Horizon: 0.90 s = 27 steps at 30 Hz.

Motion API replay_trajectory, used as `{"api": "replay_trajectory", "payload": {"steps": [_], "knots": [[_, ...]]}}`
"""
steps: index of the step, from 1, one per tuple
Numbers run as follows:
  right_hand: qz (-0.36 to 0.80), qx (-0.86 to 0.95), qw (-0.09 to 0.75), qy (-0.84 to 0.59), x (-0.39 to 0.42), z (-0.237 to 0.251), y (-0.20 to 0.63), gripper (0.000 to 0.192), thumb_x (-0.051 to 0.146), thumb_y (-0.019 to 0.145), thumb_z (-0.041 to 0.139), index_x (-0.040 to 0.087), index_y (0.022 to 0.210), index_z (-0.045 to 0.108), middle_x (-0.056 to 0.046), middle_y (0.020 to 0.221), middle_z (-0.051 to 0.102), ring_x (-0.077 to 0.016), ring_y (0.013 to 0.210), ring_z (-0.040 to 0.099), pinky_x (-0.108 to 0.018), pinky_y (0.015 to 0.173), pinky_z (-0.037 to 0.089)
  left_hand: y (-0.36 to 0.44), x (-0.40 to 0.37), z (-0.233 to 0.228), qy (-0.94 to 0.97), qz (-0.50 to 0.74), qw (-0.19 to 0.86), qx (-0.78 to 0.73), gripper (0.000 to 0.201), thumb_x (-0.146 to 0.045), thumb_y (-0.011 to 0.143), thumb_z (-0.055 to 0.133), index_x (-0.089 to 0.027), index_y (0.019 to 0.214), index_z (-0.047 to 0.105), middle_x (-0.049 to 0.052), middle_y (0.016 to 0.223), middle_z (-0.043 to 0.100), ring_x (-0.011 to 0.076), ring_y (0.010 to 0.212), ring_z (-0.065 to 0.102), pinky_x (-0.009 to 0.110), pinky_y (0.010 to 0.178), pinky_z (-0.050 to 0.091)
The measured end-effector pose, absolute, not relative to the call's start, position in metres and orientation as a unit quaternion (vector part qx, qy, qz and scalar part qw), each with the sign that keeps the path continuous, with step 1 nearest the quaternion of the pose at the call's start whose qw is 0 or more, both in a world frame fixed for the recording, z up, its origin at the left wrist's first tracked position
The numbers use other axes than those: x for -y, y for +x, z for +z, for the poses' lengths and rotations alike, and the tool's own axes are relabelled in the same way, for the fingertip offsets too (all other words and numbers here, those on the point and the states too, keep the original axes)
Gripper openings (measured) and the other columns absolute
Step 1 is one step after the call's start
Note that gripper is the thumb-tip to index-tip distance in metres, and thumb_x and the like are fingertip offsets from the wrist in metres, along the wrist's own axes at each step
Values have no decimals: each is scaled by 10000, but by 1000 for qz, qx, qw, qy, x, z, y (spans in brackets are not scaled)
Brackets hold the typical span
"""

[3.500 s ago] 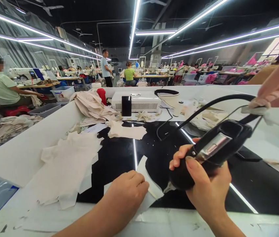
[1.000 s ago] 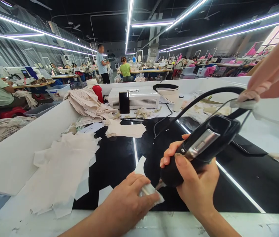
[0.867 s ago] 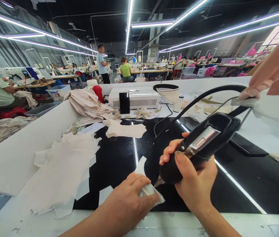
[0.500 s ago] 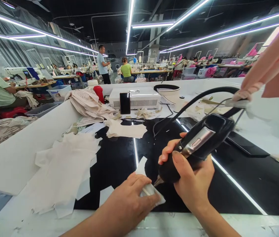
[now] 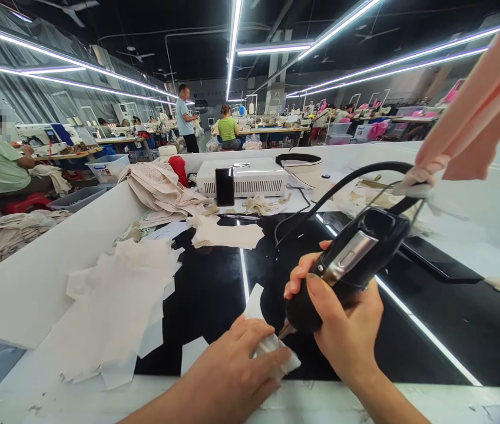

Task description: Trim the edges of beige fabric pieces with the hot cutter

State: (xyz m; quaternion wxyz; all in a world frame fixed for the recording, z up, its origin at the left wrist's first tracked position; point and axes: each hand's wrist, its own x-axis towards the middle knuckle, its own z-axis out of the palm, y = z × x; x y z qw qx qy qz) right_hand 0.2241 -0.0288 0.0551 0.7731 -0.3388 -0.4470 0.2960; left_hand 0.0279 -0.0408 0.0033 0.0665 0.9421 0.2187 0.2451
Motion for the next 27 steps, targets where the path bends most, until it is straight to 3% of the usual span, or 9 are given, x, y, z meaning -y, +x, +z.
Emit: {"api": "replay_trajectory", "payload": {"steps": [3, 8, 17, 27], "knots": [[301, 444, 775, -336, 31, 53, 227, 402, 373, 931, 946, 323, 1245, 700, 38, 902, 755, -149, 622, 714, -271, 565, 647, 24, 36, 7, 945, 223, 84, -224, 356, -282, 1110, 753, -170, 1438, 672, 152, 1438, 714, 297, 1281, 748, 427, 1139, 671], [303, 438, 778, -332, 33, 51, 226, 416, 393, 921, 964, 333, 1245, 709, 50, 903, 766, -142, 624, 718, -261, 574, 648, 19, 21, 12, 952, 214, 69, -209, 211, -252, 1099, 777, -162, 1275, 703, 104, 1296, 749, 272, 1215, 761, 482, 1223, 617], [308, 436, 779, -328, 34, 51, 224, 426, 390, 925, 963, 331, 1252, 696, 55, 911, 770, -144, 615, 716, -267, 556, 649, 15, 14, 2, 959, 192, 64, -196, 281, -311, 1159, 697, -182, 1405, 653, 119, 1420, 743, 281, 1323, 760, 540, 1267, 578], [303, 436, 780, -331, 34, 52, 223, 429, 399, 926, 955, 320, 1252, 688, 41, 889, 759, -157, 616, 710, -287, 562, 641, 10, 15, 6, 960, 174, 75, -207, 293, -275, 1125, 751, -248, 1407, 676, 118, 1444, 719, 285, 1353, 752, 564, 1245, 582]]}}
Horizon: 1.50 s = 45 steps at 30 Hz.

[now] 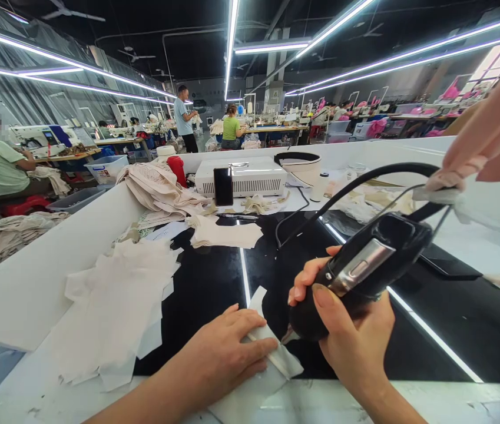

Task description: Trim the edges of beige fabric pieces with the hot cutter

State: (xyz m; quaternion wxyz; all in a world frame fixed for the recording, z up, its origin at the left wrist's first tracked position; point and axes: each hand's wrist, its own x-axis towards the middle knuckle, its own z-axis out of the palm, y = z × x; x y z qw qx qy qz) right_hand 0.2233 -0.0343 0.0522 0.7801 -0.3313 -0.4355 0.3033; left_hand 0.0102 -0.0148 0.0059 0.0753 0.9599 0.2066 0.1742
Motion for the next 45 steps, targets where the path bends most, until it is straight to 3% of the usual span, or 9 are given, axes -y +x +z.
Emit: {"api": "replay_trajectory", "payload": {"steps": [18, 27, 36, 41, 45], "knots": [[301, 429, 784, -332, 24, 54, 219, 441, 353, 929, 938, 311, 1266, 657, 42, 894, 740, -157, 627, 698, -294, 584, 637, 15, 21, 6, 958, 180, 74, -211, 255, -267, 1152, 686, -251, 1407, 682, 146, 1431, 704, 280, 1375, 737, 575, 1248, 564], [289, 432, 789, -328, 18, 55, 218, 361, 375, 950, 923, 317, 1213, 683, 52, 891, 723, -148, 637, 688, -302, 617, 634, 15, 23, 5, 954, 195, 68, -219, 285, -250, 1123, 726, -260, 1408, 709, 151, 1432, 691, 288, 1307, 761, 564, 1223, 594], [282, 433, 785, -342, 20, 55, 215, 306, 270, 950, 893, 304, 1160, 673, 49, 899, 753, -137, 628, 702, -274, 597, 629, 18, 34, 6, 951, 195, 77, -228, 340, -261, 1129, 728, -250, 1464, 664, 141, 1456, 689, 286, 1326, 751, 588, 1259, 565], [290, 439, 780, -338, 24, 55, 218, 370, 342, 935, 927, 309, 1206, 678, 46, 890, 745, -144, 618, 697, -278, 584, 633, 18, 29, 20, 946, 193, 95, -242, 206, -246, 1158, 665, -184, 1353, 677, 120, 1359, 741, 253, 1277, 752, 420, 1183, 639], [287, 443, 779, -339, 25, 54, 219, 423, 365, 925, 940, 322, 1257, 682, 45, 888, 744, -151, 616, 698, -293, 600, 645, 19, -2, 25, 957, 208, 93, -180, 207, -129, 1169, 514, -141, 1263, 698, 142, 1344, 754, 260, 1332, 722, 419, 1206, 616]]}}
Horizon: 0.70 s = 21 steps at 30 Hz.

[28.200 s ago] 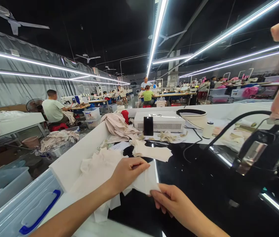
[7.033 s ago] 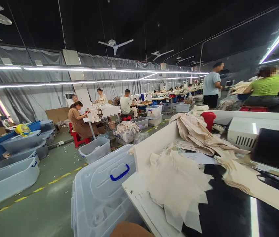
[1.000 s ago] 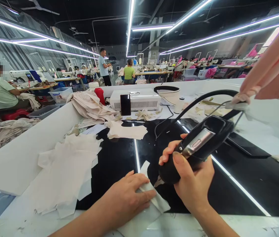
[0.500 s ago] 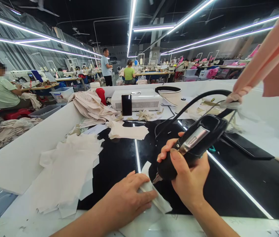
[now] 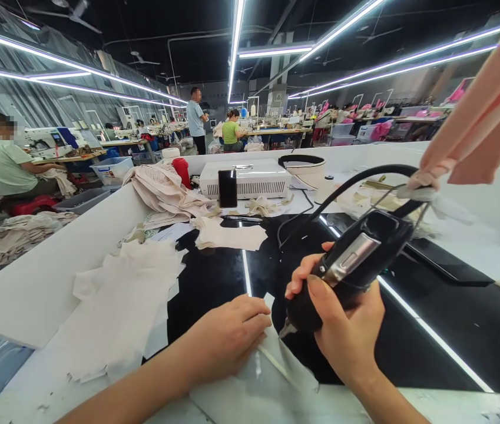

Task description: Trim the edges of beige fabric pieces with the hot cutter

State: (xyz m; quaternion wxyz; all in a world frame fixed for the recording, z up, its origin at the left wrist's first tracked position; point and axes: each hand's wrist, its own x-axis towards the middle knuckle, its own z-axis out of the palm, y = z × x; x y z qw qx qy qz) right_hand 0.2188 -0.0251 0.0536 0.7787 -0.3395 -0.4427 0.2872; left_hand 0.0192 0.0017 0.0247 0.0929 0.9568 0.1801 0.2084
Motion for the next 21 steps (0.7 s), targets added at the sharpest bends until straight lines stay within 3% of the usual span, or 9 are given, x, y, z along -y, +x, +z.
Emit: {"api": "replay_trajectory", "payload": {"steps": [6, 13, 21], "knots": [[286, 445, 778, -339, 29, 53, 218, 391, 359, 937, 920, 327, 1240, 675, 44, 887, 748, -168, 599, 705, -307, 555, 644, 20, -42, 13, 967, 176, 152, -104, 289, -51, 1108, 522, -129, 1293, 730, 140, 1374, 775, 235, 1291, 759, 351, 1146, 635], [298, 435, 784, -327, 31, 53, 217, 411, 388, 930, 954, 328, 1241, 691, 44, 883, 753, -160, 614, 709, -290, 559, 633, 10, -44, 14, 961, 164, 185, -127, 359, -50, 1136, 485, -159, 1396, 707, 120, 1458, 754, 215, 1329, 745, 335, 1156, 617], [302, 431, 784, -330, 33, 53, 219, 439, 427, 922, 972, 331, 1249, 695, 40, 884, 751, -162, 629, 709, -295, 576, 626, 1, -37, 20, 981, 141, 101, -87, 274, -274, 1195, 582, -223, 1411, 743, 155, 1510, 708, 290, 1356, 733, 424, 1188, 605]]}}
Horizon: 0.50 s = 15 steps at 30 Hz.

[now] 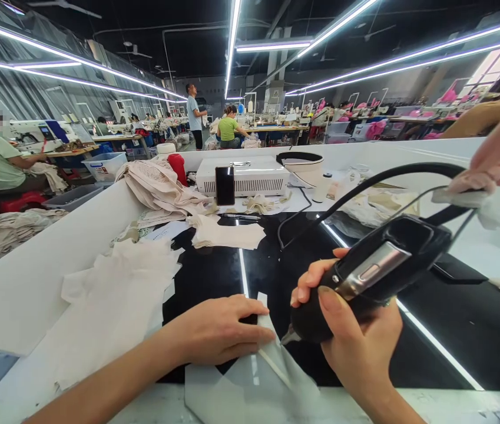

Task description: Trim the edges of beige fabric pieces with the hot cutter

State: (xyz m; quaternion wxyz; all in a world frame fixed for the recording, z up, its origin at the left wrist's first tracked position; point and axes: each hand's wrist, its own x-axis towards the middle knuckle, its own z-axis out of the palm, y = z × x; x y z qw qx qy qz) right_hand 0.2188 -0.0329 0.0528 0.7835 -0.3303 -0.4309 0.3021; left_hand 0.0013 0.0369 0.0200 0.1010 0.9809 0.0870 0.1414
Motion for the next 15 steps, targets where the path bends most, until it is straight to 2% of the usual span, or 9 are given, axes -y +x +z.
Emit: {"api": "replay_trajectory", "payload": {"steps": [5, 10, 15], "knots": [[287, 442, 785, -325, 33, 54, 220, 430, 418, 932, 966, 324, 1250, 693, 46, 869, 753, -156, 626, 711, -285, 591, 638, 0, -37, 13, 980, 153, 93, -81, 297, -354, 1196, 610, -242, 1437, 744, 154, 1541, 693, 306, 1383, 714, 431, 1209, 587], [283, 450, 783, -323, 32, 55, 221, 401, 399, 947, 949, 320, 1247, 694, 48, 865, 751, -152, 633, 711, -279, 599, 644, 1, -37, 11, 981, 144, 97, -88, 318, -373, 1216, 557, -244, 1449, 732, 158, 1562, 675, 306, 1407, 698, 437, 1231, 568], [275, 439, 786, -337, 27, 56, 220, 380, 374, 943, 940, 315, 1227, 695, 49, 872, 744, -148, 639, 705, -289, 616, 660, 1, -36, 12, 980, 143, 100, -92, 316, -361, 1204, 589, -246, 1459, 734, 162, 1575, 667, 315, 1423, 690, 457, 1245, 562]]}}
